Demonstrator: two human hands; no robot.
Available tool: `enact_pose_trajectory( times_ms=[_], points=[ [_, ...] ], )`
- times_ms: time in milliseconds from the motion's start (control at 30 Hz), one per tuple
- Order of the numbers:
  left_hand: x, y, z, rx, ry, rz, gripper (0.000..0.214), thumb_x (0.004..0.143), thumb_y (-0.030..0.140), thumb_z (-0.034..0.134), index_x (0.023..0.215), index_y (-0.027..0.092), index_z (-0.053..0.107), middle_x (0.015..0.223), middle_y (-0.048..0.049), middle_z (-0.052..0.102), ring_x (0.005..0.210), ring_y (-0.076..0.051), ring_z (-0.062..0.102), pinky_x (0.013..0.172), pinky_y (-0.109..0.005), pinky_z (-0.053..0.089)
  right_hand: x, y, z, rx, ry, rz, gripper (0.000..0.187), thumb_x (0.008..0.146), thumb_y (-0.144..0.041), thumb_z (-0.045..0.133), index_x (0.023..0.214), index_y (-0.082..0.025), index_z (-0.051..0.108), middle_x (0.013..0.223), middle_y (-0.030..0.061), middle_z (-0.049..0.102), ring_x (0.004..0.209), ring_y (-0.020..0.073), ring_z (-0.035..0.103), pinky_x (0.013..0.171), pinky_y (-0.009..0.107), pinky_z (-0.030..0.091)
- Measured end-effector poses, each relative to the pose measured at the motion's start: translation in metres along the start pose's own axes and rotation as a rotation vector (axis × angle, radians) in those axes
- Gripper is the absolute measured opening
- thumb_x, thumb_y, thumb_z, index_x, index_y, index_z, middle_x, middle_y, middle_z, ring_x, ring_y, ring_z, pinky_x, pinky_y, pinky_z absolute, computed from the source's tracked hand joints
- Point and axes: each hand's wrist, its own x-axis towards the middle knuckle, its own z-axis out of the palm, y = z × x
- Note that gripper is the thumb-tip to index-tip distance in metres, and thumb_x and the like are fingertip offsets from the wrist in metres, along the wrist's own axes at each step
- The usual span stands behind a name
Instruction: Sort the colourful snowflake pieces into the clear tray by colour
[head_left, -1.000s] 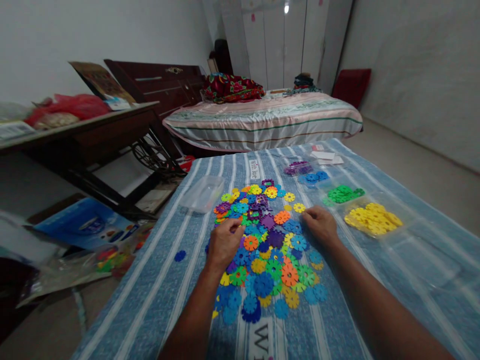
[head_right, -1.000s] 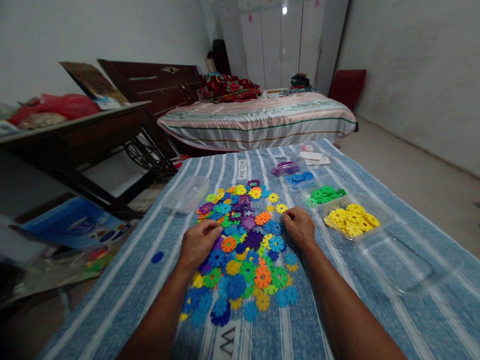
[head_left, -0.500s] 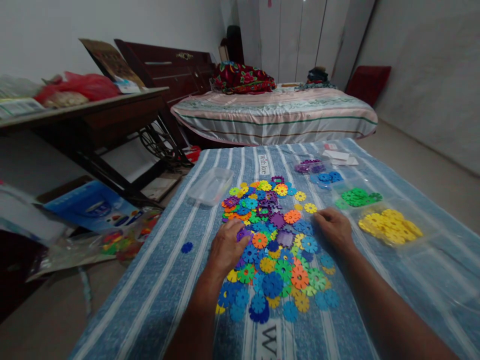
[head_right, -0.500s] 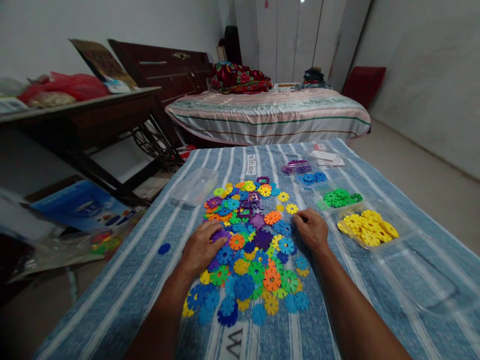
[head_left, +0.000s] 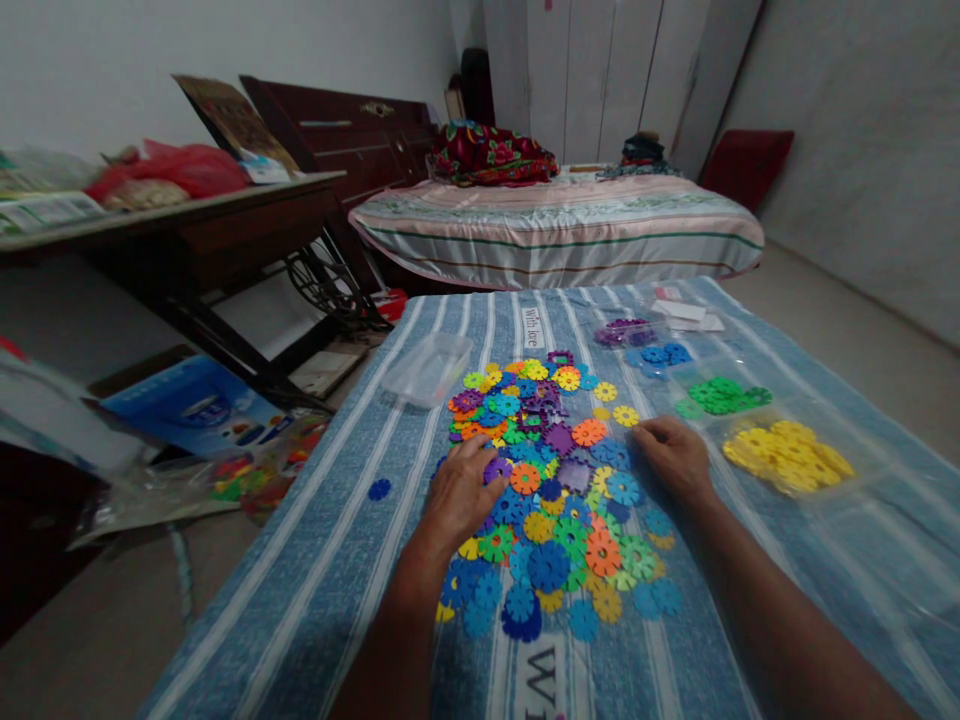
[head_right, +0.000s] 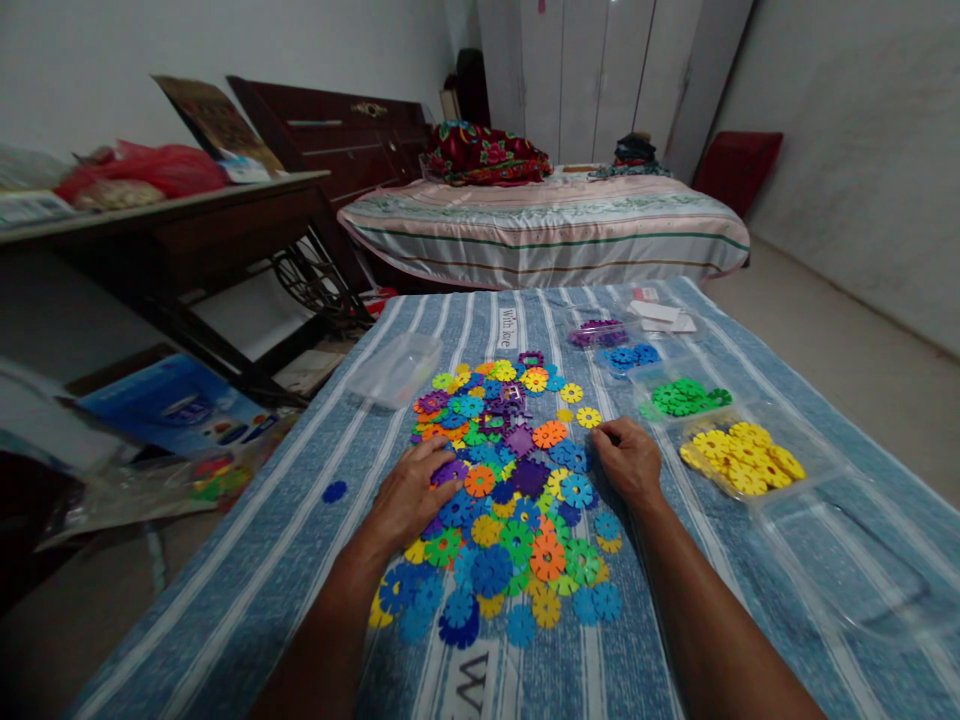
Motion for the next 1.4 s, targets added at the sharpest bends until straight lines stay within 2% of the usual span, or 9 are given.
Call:
enact_pose_trajectory(
  times_ms=[233, 533, 933, 1133, 1400],
  points=[
    [0.000, 0.004, -0.002, -0.001, -0.028, -0.011, 0.026, 0.084, 0.026, 0.065, 0.107, 0.018, 0.074, 0.140, -0.0131, 0.061, 0.127, -0.031, 0.058, 0.110, -0.046, 0.047, 0.001, 0.001, 0.000, 0.011, -0.007, -0.001, 0.038, 0.071, -0.052, 0.052, 0.068, -0.020, 0.073, 0.076, 0.0071, 0.069, 0.078, 0.0268, 0.064, 0.074, 0.038, 0.044],
    [-0.002, 0.009, -0.005, 0.062, -0.111, -0.013, 0.031, 0.087, 0.026, 0.063, 0.115, 0.017, 0.073, 0.146, -0.0150, 0.056, 0.133, -0.033, 0.053, 0.112, -0.049, 0.044, -0.001, -0.002, -0.001, -0.008, 0.010, 0.003, 0.039, 0.070, -0.054, 0.051, 0.067, -0.021, 0.072, 0.074, 0.0064, 0.068, 0.076, 0.0257, 0.063, 0.072, 0.037, 0.043],
    [-0.003, 0.012, -0.007, 0.021, -0.102, -0.033, 0.026, 0.084, 0.023, 0.065, 0.109, 0.019, 0.072, 0.145, -0.0112, 0.058, 0.131, -0.030, 0.054, 0.111, -0.048, 0.045, 0.000, -0.001, 0.000, -0.024, 0.002, 0.001, 0.039, 0.071, -0.053, 0.050, 0.067, -0.021, 0.072, 0.076, 0.0075, 0.069, 0.078, 0.0272, 0.064, 0.074, 0.039, 0.044],
    [-0.003, 0.009, -0.005, 0.009, -0.100, -0.031, 0.034, 0.083, 0.024, 0.065, 0.116, 0.021, 0.071, 0.147, -0.0116, 0.056, 0.135, -0.032, 0.051, 0.113, -0.050, 0.042, 0.000, -0.002, 0.000, -0.014, 0.003, 0.015, 0.038, 0.071, -0.052, 0.051, 0.068, -0.021, 0.073, 0.076, 0.0071, 0.070, 0.077, 0.0264, 0.064, 0.073, 0.038, 0.044],
    [-0.003, 0.006, -0.005, -0.034, -0.103, -0.007, 0.027, 0.082, 0.028, 0.066, 0.108, 0.024, 0.073, 0.143, -0.0094, 0.059, 0.134, -0.032, 0.051, 0.112, -0.050, 0.043, 0.000, 0.002, 0.001, -0.015, 0.022, -0.007, 0.036, 0.072, -0.051, 0.053, 0.068, -0.022, 0.074, 0.074, 0.0061, 0.071, 0.075, 0.0251, 0.064, 0.071, 0.036, 0.045]
  ],
)
